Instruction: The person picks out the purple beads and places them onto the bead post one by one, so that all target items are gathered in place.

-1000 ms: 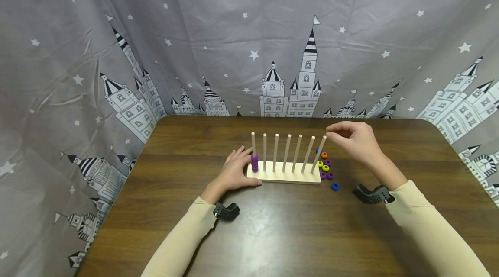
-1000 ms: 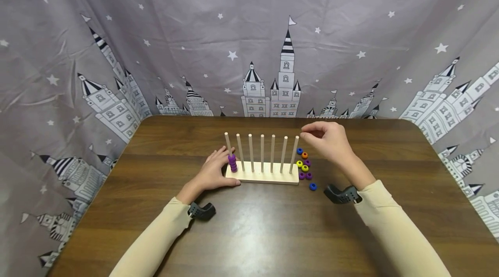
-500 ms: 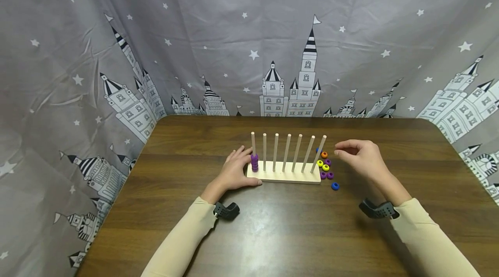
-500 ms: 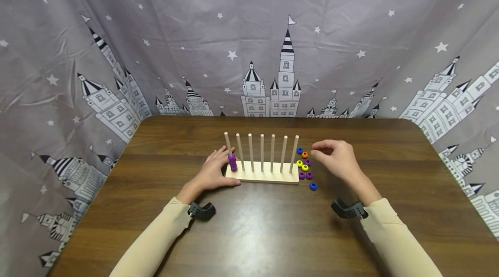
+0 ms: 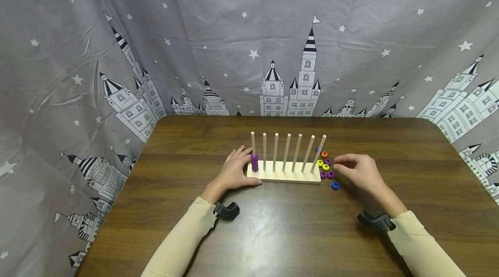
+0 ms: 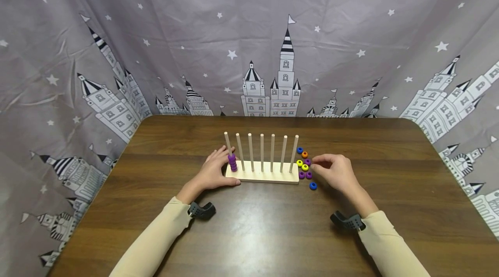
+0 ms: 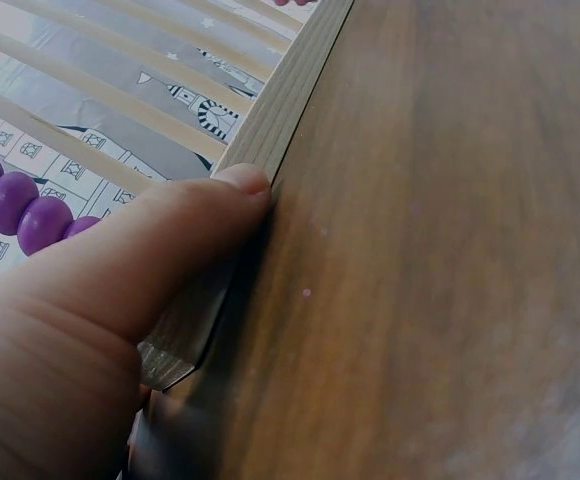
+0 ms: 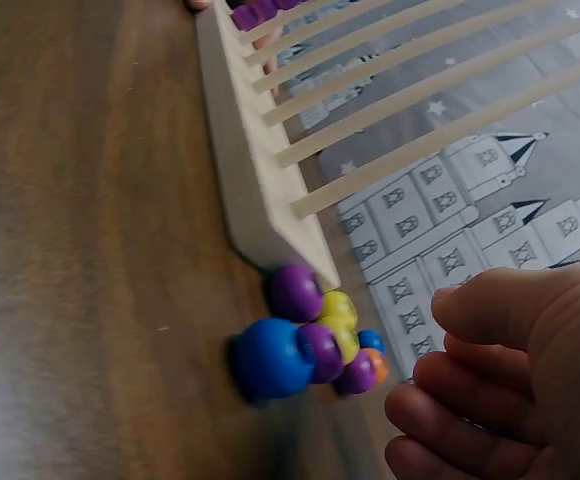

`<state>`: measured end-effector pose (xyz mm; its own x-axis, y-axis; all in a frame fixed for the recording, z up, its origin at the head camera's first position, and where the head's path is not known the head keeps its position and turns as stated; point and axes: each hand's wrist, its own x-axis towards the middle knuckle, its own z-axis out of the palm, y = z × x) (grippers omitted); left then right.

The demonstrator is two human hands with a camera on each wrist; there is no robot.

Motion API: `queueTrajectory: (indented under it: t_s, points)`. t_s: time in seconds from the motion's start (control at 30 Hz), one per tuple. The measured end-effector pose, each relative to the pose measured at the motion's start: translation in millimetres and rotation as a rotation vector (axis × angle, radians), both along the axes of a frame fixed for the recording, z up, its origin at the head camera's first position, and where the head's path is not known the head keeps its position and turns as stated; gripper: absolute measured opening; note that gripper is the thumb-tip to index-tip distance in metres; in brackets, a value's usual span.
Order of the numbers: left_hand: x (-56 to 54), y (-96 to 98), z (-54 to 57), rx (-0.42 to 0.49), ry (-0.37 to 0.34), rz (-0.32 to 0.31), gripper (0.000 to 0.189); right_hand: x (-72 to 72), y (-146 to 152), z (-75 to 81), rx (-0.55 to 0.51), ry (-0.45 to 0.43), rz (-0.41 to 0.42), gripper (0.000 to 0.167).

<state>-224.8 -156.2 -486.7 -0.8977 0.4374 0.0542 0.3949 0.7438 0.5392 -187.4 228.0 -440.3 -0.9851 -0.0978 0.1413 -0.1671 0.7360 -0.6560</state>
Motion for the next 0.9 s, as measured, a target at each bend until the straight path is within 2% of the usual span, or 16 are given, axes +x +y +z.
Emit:
queueTrajectory:
  t_s: [0.13, 0.27, 0.47, 0.67, 0.9]
  points:
    - [0.7, -0.1, 0.6, -0.003, -0.005, 0.000, 0.075, 3.8, -0.9, -7.9, -0.002, -0.015, 0.000, 0.020]
    - [0.9, 0.3, 1.1, -0.003, -0.010, -0.002, 0.075, 6.8, -1.9, -15.2, 0.009, 0.006, -0.005, 0.019]
    - [0.4, 0.8, 1.6, -0.003, -0.006, -0.002, 0.078, 9.7, -5.2, -26.1, 0.047, 0.133, 0.001, 0.014]
    - [-0.1, 0.5, 0.9, 0.002, -0.007, -0.002, 0.077, 12.2, -10.2, -36.1, 0.114, 0.285, 0.049, 0.014]
    - [-0.4, -0.1, -1.0, -0.001, -0.008, 0.003, 0.079, 13.4, -13.6, -40.7, 0.138, 0.329, 0.064, 0.017]
